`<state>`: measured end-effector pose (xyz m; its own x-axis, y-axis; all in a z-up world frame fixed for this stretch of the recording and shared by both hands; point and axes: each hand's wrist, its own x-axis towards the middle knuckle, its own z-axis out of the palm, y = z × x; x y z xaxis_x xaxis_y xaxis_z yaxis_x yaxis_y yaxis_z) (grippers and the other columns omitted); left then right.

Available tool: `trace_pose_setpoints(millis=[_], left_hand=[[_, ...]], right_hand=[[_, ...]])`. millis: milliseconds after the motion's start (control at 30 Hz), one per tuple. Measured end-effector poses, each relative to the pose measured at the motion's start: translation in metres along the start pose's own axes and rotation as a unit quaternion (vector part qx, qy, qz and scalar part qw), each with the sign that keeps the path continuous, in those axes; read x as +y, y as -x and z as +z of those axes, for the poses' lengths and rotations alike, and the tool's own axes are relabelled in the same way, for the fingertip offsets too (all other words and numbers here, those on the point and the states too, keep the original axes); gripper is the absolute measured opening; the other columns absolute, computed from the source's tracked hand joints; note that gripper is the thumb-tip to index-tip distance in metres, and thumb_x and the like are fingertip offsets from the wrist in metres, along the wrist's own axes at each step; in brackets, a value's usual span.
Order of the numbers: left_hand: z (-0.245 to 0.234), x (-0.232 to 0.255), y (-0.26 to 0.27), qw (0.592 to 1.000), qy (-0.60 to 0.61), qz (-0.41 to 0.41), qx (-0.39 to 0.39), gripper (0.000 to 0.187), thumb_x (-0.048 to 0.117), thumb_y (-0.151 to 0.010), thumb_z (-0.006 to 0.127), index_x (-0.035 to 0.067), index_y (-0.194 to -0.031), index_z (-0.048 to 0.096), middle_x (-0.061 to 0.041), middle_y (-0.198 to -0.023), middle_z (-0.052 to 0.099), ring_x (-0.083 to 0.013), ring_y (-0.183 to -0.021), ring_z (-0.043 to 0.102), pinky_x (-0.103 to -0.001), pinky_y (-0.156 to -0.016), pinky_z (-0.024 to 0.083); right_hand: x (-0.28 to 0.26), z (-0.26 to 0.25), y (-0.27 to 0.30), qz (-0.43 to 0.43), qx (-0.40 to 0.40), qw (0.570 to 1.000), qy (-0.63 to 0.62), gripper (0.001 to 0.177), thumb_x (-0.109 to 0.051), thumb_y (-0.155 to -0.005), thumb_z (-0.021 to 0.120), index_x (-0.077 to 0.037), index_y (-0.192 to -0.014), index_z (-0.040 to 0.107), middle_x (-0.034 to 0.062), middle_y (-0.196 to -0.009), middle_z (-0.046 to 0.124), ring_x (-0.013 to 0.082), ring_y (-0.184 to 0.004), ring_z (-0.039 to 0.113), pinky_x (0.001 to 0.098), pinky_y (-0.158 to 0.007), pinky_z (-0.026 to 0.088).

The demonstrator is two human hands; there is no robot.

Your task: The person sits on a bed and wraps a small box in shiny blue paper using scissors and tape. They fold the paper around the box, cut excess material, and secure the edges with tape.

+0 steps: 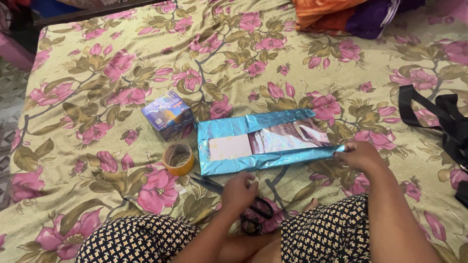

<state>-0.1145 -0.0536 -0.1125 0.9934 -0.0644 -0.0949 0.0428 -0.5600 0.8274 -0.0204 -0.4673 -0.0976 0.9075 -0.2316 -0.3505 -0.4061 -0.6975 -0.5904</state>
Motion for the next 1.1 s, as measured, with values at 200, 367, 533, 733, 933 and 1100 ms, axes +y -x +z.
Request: trace_pose_setpoints(millis=[200, 367, 533, 733, 933, 1100], left_hand=[[-0.007, 0.020, 0.009, 0.930, -0.277, 0.240, -0.038, 0.043, 0.024, -0.086, 0.068, 0.007, -0.125, 0.064, -0.010, -0.142, 0.057, -0.0296, -0.140, 0.046, -0.051, -0.113, 0.036], [-0.006, 0.017, 0.001, 0.916, -0.332, 0.218, -0.058, 0.080, 0.031, -0.084, 0.067, 0.007, -0.154, 0.037, -0.011, -0.160, 0.034, -0.0294, -0.150, 0.025, -0.059, -0.118, 0.017], [-0.005, 0.011, -0.003, 0.912, -0.361, 0.178, -0.084, 0.076, 0.031, -0.088, 0.065, 0.014, -0.155, 0.034, -0.006, -0.165, 0.030, -0.0281, -0.154, 0.021, -0.058, -0.121, 0.013], [-0.006, 0.014, -0.004, 0.912, -0.360, 0.170, -0.100, 0.077, 0.032, -0.089, 0.064, 0.014, -0.156, 0.032, -0.005, -0.166, 0.024, -0.0273, -0.154, 0.016, -0.057, -0.121, 0.012], [-0.008, 0.017, -0.002, 0.917, -0.349, 0.167, -0.098, 0.076, 0.031, -0.088, 0.067, 0.014, -0.155, 0.035, -0.006, -0.166, 0.026, -0.0287, -0.154, 0.018, -0.058, -0.121, 0.012], [-0.006, 0.018, -0.002, 0.921, -0.338, 0.181, -0.073, 0.076, 0.031, -0.086, 0.069, 0.014, -0.153, 0.037, -0.007, -0.163, 0.031, -0.0303, -0.152, 0.022, -0.061, -0.119, 0.014]], right_hand=[[-0.011, 0.002, 0.006, 0.029, 0.050, 0.997, 0.045, 0.030, -0.033, -0.084, 0.083, -0.005, -0.091, 0.080, 0.0084, -0.077, 0.078, 0.0172, -0.067, 0.070, 0.0337, -0.066, 0.052], [-0.023, 0.001, 0.011, 0.043, 0.093, 0.994, -0.025, 0.029, -0.033, -0.084, 0.082, -0.005, -0.090, 0.080, 0.0081, -0.073, 0.076, 0.0161, -0.062, 0.067, 0.0329, -0.061, 0.051], [-0.030, 0.002, 0.013, 0.072, 0.130, 0.988, -0.036, 0.030, -0.033, -0.080, 0.084, -0.003, -0.085, 0.080, 0.0078, -0.073, 0.075, 0.0166, -0.062, 0.066, 0.0330, -0.061, 0.051], [-0.034, 0.006, 0.015, 0.095, 0.198, 0.976, -0.010, 0.031, -0.033, -0.072, 0.090, -0.007, -0.086, 0.081, 0.0101, -0.079, 0.076, 0.0208, -0.069, 0.070, 0.0348, -0.068, 0.054], [-0.027, 0.021, 0.004, 0.054, 0.261, 0.958, -0.111, 0.051, -0.036, -0.076, 0.091, -0.001, -0.108, 0.072, 0.0116, -0.097, 0.075, 0.0217, -0.082, 0.071, 0.0354, -0.073, 0.055], [-0.023, 0.031, -0.008, 0.204, 0.109, 0.904, -0.358, 0.068, -0.038, -0.084, 0.086, -0.008, -0.136, 0.054, 0.0115, -0.115, 0.064, 0.0257, -0.092, 0.062, 0.0429, -0.076, 0.052]])
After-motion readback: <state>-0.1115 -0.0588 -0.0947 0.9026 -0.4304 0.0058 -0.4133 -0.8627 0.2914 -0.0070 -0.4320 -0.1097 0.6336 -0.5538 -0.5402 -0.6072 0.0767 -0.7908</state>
